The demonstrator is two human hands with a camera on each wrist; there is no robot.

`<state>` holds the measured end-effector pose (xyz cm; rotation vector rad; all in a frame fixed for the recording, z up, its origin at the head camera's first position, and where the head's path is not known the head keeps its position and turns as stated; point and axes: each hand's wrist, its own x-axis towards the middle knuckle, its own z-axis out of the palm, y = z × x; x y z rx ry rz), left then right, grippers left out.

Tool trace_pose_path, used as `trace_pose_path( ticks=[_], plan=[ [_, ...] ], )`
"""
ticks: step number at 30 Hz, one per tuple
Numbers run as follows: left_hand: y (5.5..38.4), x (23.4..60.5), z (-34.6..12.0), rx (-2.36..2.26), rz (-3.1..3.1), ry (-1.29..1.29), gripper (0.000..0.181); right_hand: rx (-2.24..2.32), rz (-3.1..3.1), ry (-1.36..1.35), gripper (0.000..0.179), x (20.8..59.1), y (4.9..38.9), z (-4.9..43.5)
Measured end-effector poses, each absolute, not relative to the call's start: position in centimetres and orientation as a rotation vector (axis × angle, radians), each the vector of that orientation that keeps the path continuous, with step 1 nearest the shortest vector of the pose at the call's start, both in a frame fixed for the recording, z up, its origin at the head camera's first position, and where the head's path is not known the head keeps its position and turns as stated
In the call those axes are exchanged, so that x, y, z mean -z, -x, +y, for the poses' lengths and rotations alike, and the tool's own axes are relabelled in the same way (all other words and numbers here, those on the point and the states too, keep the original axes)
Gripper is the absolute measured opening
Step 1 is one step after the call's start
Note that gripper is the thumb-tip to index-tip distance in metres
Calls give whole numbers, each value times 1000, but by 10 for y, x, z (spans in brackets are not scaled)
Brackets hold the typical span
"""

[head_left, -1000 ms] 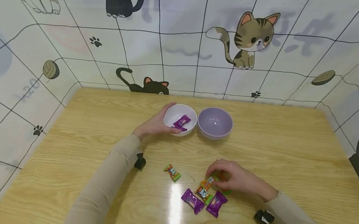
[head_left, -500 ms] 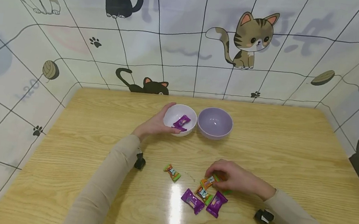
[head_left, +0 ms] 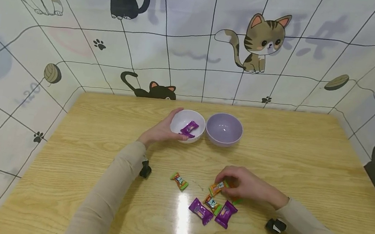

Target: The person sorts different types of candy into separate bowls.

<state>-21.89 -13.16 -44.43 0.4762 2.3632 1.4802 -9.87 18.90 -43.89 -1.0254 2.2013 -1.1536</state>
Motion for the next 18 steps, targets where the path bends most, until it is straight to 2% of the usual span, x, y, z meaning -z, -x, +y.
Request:
trace_pose_path(
  ticks=[18],
  plan=[
    [217, 443, -132, -1455, 2382, -483, 111, 1184, 2394, 1047, 24, 418, 110, 197]
  ],
)
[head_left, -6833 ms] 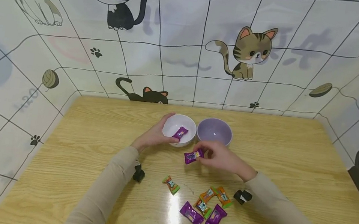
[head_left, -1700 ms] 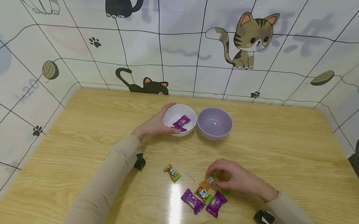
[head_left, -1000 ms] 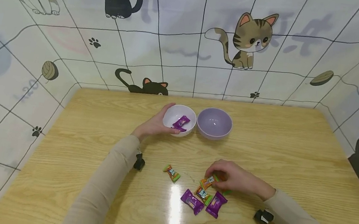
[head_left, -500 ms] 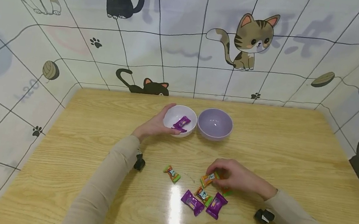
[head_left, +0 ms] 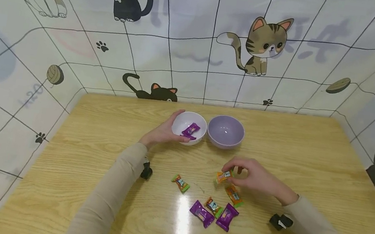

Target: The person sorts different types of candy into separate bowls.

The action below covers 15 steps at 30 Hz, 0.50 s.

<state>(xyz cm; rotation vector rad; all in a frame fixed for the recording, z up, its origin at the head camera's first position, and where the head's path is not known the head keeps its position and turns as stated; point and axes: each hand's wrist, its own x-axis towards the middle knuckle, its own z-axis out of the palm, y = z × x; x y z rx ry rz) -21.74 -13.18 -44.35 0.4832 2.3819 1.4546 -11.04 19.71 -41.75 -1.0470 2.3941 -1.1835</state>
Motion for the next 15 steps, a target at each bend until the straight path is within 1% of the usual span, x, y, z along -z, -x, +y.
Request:
trace_pose_path(
  ticks=[9, 15],
  plan=[
    [218, 441, -132, -1446, 2372, -486, 111, 1301, 2481, 1103, 27, 409, 118, 203],
    [205, 416, -129, -1449, 2333, -495, 107, 1335, 2497, 1105, 28, 404, 123, 204]
  ],
)
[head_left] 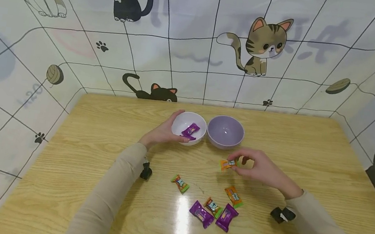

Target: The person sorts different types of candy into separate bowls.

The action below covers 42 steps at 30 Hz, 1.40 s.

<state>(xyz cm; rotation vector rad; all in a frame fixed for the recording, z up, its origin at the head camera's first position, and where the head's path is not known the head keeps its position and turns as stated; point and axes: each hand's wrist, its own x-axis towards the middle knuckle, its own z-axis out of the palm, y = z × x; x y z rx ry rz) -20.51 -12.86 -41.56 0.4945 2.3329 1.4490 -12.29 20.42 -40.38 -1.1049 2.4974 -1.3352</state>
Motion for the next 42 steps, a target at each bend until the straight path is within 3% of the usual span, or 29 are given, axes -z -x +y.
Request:
trace_pose_path(
  ticks=[7, 17, 31, 42],
  plan=[
    [198, 403, -127, -1430, 2352, -511, 104, 1375, 2537, 1075, 26, 401, 133, 205],
    [213, 451, -132, -1395, 2428, -510, 111, 1436, 2654, 961, 21, 399, 144, 204],
    [217, 445, -132, -1430, 2410, -502, 112, 1419, 2634, 774, 13, 392, 182, 201],
    [217, 446, -132, -1420, 2424, -481, 110, 1386, 2643, 710, 20, 395, 192, 198]
  ],
)
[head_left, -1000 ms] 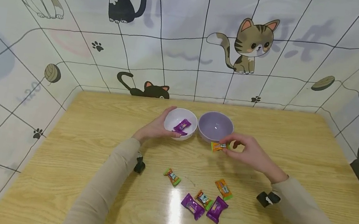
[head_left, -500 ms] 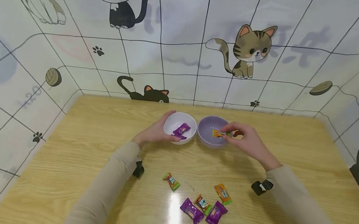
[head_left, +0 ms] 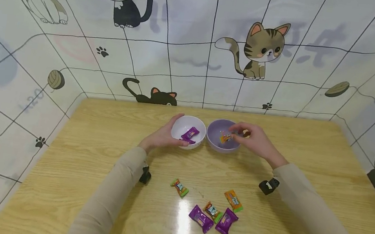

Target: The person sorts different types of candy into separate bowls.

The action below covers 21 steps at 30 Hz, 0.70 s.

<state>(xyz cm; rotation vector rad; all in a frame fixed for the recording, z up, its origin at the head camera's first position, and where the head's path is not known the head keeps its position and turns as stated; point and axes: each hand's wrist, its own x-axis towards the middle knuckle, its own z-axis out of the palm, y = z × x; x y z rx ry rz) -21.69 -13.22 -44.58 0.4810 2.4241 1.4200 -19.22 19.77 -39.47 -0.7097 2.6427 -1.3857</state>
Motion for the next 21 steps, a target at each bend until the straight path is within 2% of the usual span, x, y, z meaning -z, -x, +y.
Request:
trace_pose_path(
  ticks=[4, 21],
  plan=[
    [218, 446, -132, -1418, 2430, -490, 111, 1400, 2649, 716, 24, 396, 191, 201],
    [218, 445, -132, -1444, 2404, -489, 110, 1441, 2661, 818, 14, 397, 157, 220]
  ],
)
